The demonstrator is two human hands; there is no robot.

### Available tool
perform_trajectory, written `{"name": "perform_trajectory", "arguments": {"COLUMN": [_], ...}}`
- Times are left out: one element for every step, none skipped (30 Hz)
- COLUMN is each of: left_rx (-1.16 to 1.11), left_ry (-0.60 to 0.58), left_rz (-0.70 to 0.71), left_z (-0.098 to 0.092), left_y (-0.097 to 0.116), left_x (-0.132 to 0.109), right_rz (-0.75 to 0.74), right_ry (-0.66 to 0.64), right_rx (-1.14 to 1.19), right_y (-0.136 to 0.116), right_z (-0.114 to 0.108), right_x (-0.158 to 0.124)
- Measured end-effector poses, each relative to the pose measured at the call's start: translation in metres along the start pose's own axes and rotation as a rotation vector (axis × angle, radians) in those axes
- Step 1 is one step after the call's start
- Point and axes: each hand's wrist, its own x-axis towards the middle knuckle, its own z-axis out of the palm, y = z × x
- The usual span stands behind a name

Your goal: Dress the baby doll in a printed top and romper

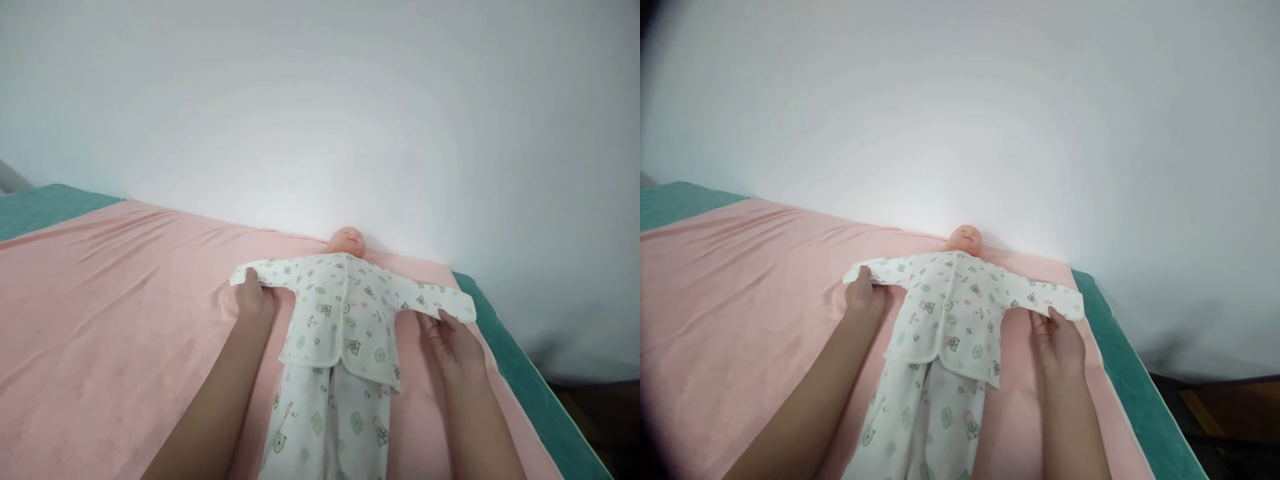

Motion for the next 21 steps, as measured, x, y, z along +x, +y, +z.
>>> {"name": "perform_trajectory", "arguments": {"left_rx": [-0.005,-0.014,-0.025,-0.037,-0.048,-0.056,-0.062,-0.067,-0.073,-0.077,-0.073,-0.054,-0.014,0.049,0.135,0.234,0.338,0.446,0.561,0.685,0.82], "left_ry": [0.0,-0.004,-0.014,-0.027,-0.042,-0.057,-0.068,-0.076,-0.082,-0.092,-0.103,-0.113,-0.119,-0.113,-0.094,-0.069,-0.052,-0.052,-0.076,-0.124,-0.194], "left_rz": [0.007,0.011,0.011,0.009,0.006,0.001,-0.007,-0.018,-0.033,-0.053,-0.07,-0.079,-0.067,-0.034,0.031,0.131,0.266,0.425,0.593,0.749,0.875], "left_z": [0.0,0.0,0.0,0.0,0.001,0.001,0.001,0.001,0.001,0.001,0.0,-0.001,-0.003,-0.006,-0.008,-0.011,-0.014,-0.017,-0.019,-0.021,-0.022], "left_y": [0.0,0.0,0.001,0.001,0.001,0.002,0.002,0.002,0.002,0.002,0.003,0.003,0.003,0.003,0.004,0.005,0.005,0.006,0.006,0.006,0.005], "left_x": [0.0,0.0,0.0,0.0,0.0,0.001,0.002,0.004,0.005,0.007,0.008,0.009,0.009,0.009,0.009,0.008,0.006,0.004,0.003,0.002,0.001], "right_rz": [-0.008,-0.006,0.002,0.016,0.028,0.034,0.03,0.018,0.003,-0.021,-0.059,-0.115,-0.19,-0.277,-0.371,-0.469,-0.564,-0.647,-0.706,-0.739,-0.747], "right_ry": [0.021,0.04,0.056,0.066,0.076,0.083,0.087,0.09,0.087,0.087,0.091,0.103,0.129,0.163,0.201,0.231,0.24,0.223,0.167,0.079,-0.023], "right_rx": [0.002,0.009,0.021,0.035,0.046,0.051,0.051,0.047,0.043,0.037,0.022,-0.009,-0.058,-0.127,-0.217,-0.327,-0.452,-0.587,-0.728,-0.869,-1.002], "right_y": [-0.001,-0.003,-0.004,-0.005,-0.006,-0.007,-0.007,-0.008,-0.008,-0.007,-0.006,-0.005,-0.003,-0.001,0.001,0.003,0.006,0.008,0.012,0.015,0.019], "right_z": [0.002,0.004,0.006,0.007,0.008,0.008,0.006,0.004,0.002,-0.001,-0.003,-0.005,-0.007,-0.008,-0.007,-0.006,-0.003,0.0,0.004,0.008,0.012], "right_x": [-0.001,-0.001,-0.002,-0.003,-0.003,-0.002,-0.001,0.001,0.003,0.004,0.004,0.004,0.003,0.001,-0.002,-0.006,-0.011,-0.016,-0.02,-0.024,-0.026]}}
